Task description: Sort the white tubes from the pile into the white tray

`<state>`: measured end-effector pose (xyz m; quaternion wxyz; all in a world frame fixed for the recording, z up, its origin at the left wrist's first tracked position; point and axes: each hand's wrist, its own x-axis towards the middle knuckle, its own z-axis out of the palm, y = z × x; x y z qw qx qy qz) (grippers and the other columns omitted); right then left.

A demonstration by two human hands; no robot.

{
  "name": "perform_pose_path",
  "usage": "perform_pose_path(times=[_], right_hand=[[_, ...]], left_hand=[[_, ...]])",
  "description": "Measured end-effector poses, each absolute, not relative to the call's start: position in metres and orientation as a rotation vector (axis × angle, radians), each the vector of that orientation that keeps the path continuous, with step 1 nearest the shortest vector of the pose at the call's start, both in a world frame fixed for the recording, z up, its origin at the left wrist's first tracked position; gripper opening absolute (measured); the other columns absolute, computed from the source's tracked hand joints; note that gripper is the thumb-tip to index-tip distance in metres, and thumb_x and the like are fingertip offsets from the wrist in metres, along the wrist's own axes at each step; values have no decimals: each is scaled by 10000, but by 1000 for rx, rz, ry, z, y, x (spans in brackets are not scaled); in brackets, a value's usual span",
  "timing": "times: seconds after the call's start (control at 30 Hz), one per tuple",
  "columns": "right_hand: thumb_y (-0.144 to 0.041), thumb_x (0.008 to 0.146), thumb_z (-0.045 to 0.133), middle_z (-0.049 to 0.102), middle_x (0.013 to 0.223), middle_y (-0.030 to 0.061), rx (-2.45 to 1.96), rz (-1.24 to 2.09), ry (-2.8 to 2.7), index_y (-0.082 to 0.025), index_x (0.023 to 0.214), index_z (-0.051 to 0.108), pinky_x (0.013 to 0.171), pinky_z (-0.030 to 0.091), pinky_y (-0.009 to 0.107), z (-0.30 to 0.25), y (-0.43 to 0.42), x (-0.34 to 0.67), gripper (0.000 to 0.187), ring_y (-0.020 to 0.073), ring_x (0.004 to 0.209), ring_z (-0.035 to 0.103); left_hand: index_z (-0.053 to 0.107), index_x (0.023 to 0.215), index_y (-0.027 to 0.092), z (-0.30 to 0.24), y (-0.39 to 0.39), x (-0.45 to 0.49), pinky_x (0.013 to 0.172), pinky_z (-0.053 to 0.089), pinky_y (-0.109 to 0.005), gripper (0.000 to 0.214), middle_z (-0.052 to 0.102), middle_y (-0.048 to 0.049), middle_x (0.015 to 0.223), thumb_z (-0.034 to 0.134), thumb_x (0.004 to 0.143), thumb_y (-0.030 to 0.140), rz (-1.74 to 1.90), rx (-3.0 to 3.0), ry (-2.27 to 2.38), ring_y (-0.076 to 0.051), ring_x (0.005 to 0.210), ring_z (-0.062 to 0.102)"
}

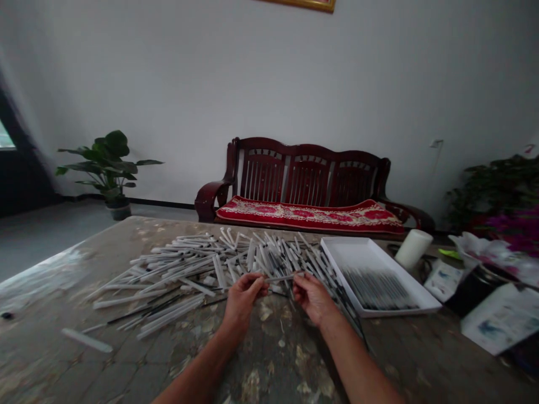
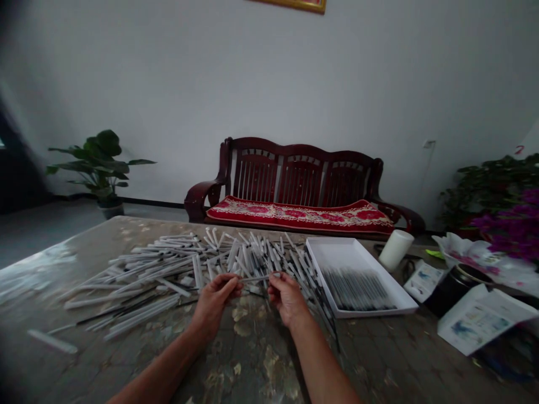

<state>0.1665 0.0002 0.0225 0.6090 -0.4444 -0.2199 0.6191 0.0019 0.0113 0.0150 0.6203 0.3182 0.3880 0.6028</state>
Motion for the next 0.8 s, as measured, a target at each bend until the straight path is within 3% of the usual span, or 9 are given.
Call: perform_pose_path(times=[0.27, 0.43, 0.6, 0.8], right_hand=[[-334, 710, 736, 660, 668, -11, -1107, 1445, -594, -163, 848, 627, 363, 394, 149, 34, 10, 159, 244, 94, 497, 604], [-403, 791, 618, 677, 686, 10, -1259, 1168, -628, -191, 812, 591, 405, 423, 170, 34, 12, 198, 214, 98, 498, 605], [-453, 749, 603, 661, 677, -4, -1506, 847, -772, -190, 882, 620, 410, 362, 176, 50, -3, 285, 295, 87, 469, 545], [-384, 680, 638, 512, 423, -28, -1941, 517, -1039, -169, 530, 589, 484, 297, 227, 70, -15, 395, 266, 131, 488, 520]], left_hand=[[663, 691, 153, 12, 1, 11, 517, 493, -217, 306, 651, -3, 591, 824, 502, 332, 1173, 935, 930, -137, 558, 620], [659, 699, 164, 8, 6, 7, 472, 478, -214, 330, 647, -2, 630, 819, 482, 354, 1111, 940, 962, -155, 577, 636], [662, 708, 157, 1, 10, 6, 477, 486, -222, 330, 644, -5, 646, 815, 493, 356, 1106, 942, 966, -153, 581, 633], [658, 736, 163, 1, 9, 6, 472, 480, -217, 309, 659, -11, 703, 790, 534, 355, 1134, 939, 991, -145, 587, 632]])
